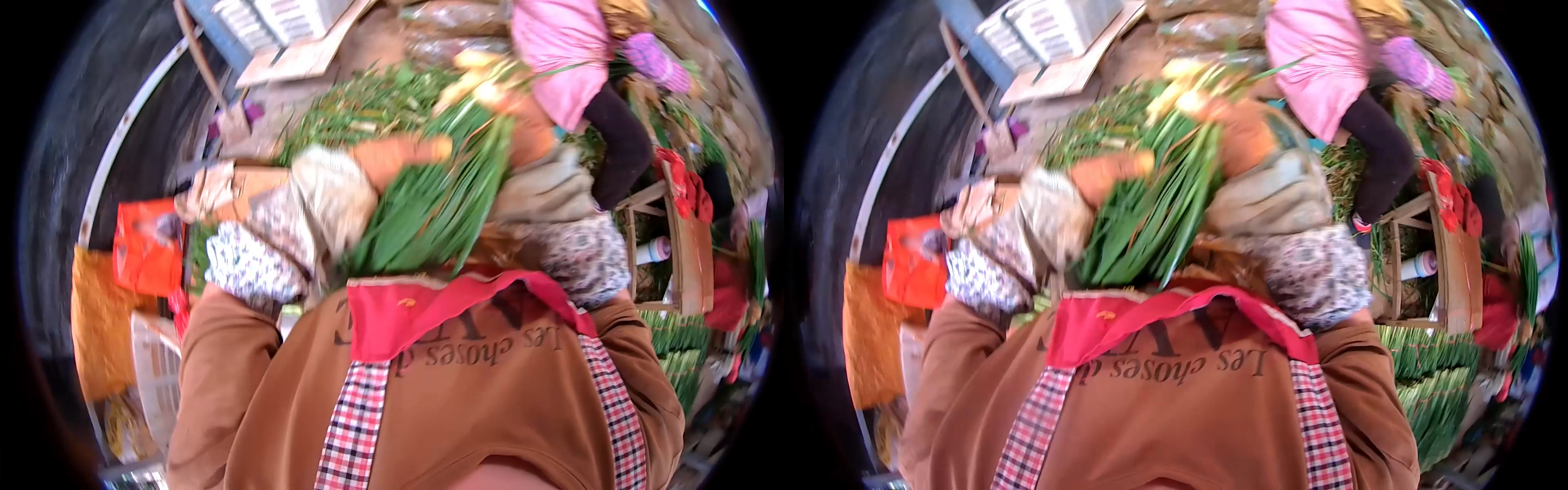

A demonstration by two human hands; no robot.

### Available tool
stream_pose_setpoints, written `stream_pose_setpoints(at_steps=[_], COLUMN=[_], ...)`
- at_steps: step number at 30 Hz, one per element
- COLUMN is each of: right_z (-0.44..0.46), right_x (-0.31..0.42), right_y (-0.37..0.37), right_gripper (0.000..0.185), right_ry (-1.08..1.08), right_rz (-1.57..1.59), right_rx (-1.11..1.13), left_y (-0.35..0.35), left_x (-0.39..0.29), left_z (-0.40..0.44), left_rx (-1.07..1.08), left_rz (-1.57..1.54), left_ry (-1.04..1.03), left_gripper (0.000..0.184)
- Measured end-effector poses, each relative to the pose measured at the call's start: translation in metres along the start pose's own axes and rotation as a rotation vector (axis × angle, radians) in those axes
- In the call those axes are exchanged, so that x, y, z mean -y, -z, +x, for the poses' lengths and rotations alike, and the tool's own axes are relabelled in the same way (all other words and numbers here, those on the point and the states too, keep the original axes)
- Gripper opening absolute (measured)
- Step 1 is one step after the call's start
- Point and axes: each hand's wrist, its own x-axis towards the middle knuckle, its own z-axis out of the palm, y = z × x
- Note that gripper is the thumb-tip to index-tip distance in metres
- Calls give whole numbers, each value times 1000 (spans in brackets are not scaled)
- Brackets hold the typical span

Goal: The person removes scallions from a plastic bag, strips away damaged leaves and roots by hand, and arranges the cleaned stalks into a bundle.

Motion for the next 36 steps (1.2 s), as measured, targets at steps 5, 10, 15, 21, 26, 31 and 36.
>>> stream_pose_setpoints(at_steps=[5, 10, 15, 21, 26, 31, 36], right_z=[-8, -34, -45, -60, -58, -89, -98], right_x=[107, 173, 179, 195, 204, 242, 268], right_y=[55, 75, 69, 89, 84, 77, 72], right_gripper=[41, 45, 53, 42, 34, 39, 40], right_ry=[190, 227, 312, 376, 383, 554, 604], right_rz=[30, -154, -363, -429, -462, -506, -617], right_rx=[-16, -288, -619, -648, -798, -939, -1141], left_y=[95, 99, 67, 86, 96, 160, 188], left_x=[22, 58, 41, 28, 38, 63, 20], left_z=[-41, -59, -56, -43, -23, -51, -40], left_rx=[169, -38, -206, -228, -257, -590, -907], left_rz=[115, 157, 467, 580, 588, 726, 630], left_ry=[-82, 122, -22, -109, -135, 36, -294], left_gripper=[93, 78, 25, 41, 27, 19, 27])
